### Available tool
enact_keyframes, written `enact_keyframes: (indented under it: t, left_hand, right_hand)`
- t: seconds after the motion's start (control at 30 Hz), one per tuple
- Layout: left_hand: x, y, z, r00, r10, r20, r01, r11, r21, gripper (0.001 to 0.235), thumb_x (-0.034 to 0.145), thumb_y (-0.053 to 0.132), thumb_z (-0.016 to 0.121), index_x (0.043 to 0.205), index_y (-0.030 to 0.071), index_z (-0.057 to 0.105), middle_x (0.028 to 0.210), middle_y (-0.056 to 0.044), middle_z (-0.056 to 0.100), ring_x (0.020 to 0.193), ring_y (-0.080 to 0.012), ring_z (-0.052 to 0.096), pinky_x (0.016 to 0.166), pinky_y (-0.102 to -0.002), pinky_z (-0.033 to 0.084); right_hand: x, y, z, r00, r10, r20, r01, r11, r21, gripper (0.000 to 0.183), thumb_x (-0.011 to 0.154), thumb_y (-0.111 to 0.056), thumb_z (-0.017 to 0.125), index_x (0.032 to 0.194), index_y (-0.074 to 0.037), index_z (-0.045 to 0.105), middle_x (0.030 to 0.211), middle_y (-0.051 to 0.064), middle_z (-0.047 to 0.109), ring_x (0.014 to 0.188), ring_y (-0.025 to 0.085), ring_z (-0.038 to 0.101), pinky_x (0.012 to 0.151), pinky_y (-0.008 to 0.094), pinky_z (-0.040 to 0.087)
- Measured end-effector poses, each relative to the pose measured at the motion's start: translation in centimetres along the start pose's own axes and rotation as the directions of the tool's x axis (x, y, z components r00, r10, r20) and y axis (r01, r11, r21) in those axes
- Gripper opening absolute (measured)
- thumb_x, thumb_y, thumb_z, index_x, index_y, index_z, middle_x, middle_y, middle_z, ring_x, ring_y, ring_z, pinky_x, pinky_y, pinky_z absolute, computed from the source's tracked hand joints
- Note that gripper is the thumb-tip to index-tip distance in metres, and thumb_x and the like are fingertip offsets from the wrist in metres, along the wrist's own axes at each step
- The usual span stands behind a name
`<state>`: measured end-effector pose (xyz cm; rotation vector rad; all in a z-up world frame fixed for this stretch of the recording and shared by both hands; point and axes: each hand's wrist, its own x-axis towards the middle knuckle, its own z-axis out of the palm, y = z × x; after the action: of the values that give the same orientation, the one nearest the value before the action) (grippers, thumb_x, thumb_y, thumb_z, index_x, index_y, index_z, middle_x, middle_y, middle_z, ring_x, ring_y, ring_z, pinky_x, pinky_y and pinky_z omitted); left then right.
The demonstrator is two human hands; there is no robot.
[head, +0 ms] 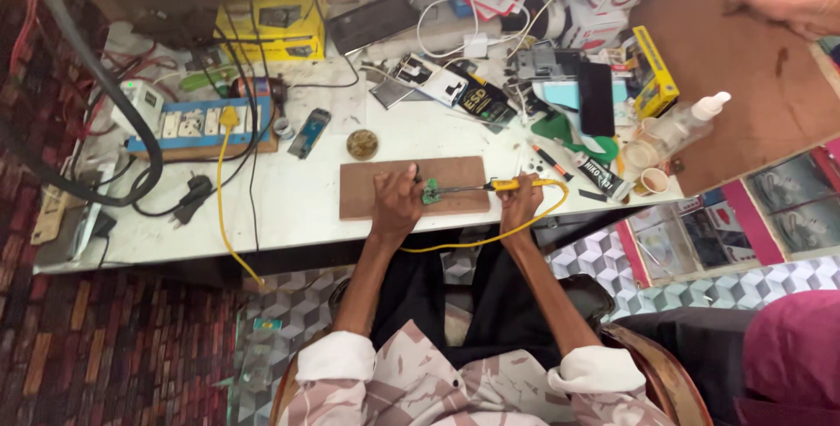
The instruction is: The person uses a soldering iron to apply solder to a small green circuit board placed on a wooden board. They repeatedly dip the iron tip into a small container, likely containing flux or solder, and then apply it to various points on the board. The person occasionally repositions the board and uses a small tool to assist with the soldering process.
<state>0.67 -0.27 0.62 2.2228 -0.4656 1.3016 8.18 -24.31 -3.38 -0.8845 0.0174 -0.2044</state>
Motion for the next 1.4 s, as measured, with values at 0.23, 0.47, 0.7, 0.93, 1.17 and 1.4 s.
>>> enact_keyframes:
  t: [0.23,0.47,0.7,0.93,1.17,1.4]
  left_hand:
    - [0.8,0.2,-0.1,1.000,0.015,-0.011,-0.015,0.998,0.053,0.069,0.092,-0.002,0.071,0.148,0.005,0.030,0.086,-0.012,0.062,0.078,-0.0342,0.061,0.082,-0.053,0.042]
    - [0.8,0.3,0.1,1.000,0.005,-0.030,-0.006,1.000,-0.029,0.067,0.094,-0.003,0.071,0.147,0.004,0.030,0.088,-0.013,0.065,0.072,-0.0297,0.060,0.081,-0.049,0.045]
    - [0.2,-0.5,0.8,1.000,-0.006,-0.023,0.005,0.999,-0.054,0.069,0.095,-0.004,0.073,0.149,0.003,0.031,0.083,-0.012,0.066,0.068,-0.0286,0.062,0.075,-0.046,0.050]
    - [-1.1,-0.6,1.2,0.998,-0.052,-0.025,0.053,0.998,0.019,0.069,0.093,0.000,0.072,0.149,0.005,0.032,0.087,-0.013,0.072,0.076,-0.0322,0.071,0.090,-0.053,0.055]
    - [-2.4,-0.8,1.5,0.999,-0.040,-0.034,0.042,0.998,0.049,0.064,0.092,0.001,0.073,0.145,0.001,0.036,0.079,-0.011,0.068,0.069,-0.0315,0.067,0.085,-0.050,0.056]
    - [-1.3,-1.0,1.4,0.996,-0.009,-0.088,0.017,0.996,0.092,0.064,0.091,0.003,0.075,0.144,0.001,0.037,0.085,-0.019,0.066,0.072,-0.0382,0.066,0.075,-0.048,0.055]
  right_hand:
    - [0.4,-0.6,0.5,1.000,-0.007,0.019,0.006,1.000,0.030,0.021,0.104,-0.014,0.054,0.087,-0.011,0.041,0.072,0.000,0.041,0.060,0.010,0.043,0.057,0.028,0.041]
    - [0.6,-0.6,-0.5,0.996,0.084,-0.018,-0.083,0.995,0.047,0.022,0.104,-0.017,0.054,0.087,-0.010,0.043,0.072,-0.001,0.041,0.062,0.010,0.043,0.059,0.028,0.044]
    - [1.4,0.0,-1.7,0.992,0.127,0.012,-0.127,0.991,0.047,0.026,0.107,-0.022,0.055,0.087,-0.010,0.045,0.070,-0.001,0.038,0.061,0.011,0.043,0.060,0.030,0.045]
    - [1.7,1.3,-3.0,0.994,0.106,0.040,-0.108,0.993,0.045,0.030,0.108,-0.030,0.055,0.087,-0.010,0.047,0.074,-0.001,0.043,0.065,0.012,0.046,0.062,0.031,0.047]
    - [2.3,2.6,-4.8,0.988,0.157,0.007,-0.157,0.985,0.071,0.021,0.105,-0.023,0.058,0.089,-0.013,0.048,0.072,-0.002,0.043,0.063,0.012,0.046,0.062,0.031,0.048]
    - [2.4,2.5,-3.7,0.934,0.287,-0.212,-0.248,0.949,0.192,0.021,0.098,-0.027,0.047,0.084,-0.011,0.052,0.077,0.000,0.059,0.072,0.015,0.063,0.069,0.034,0.056]
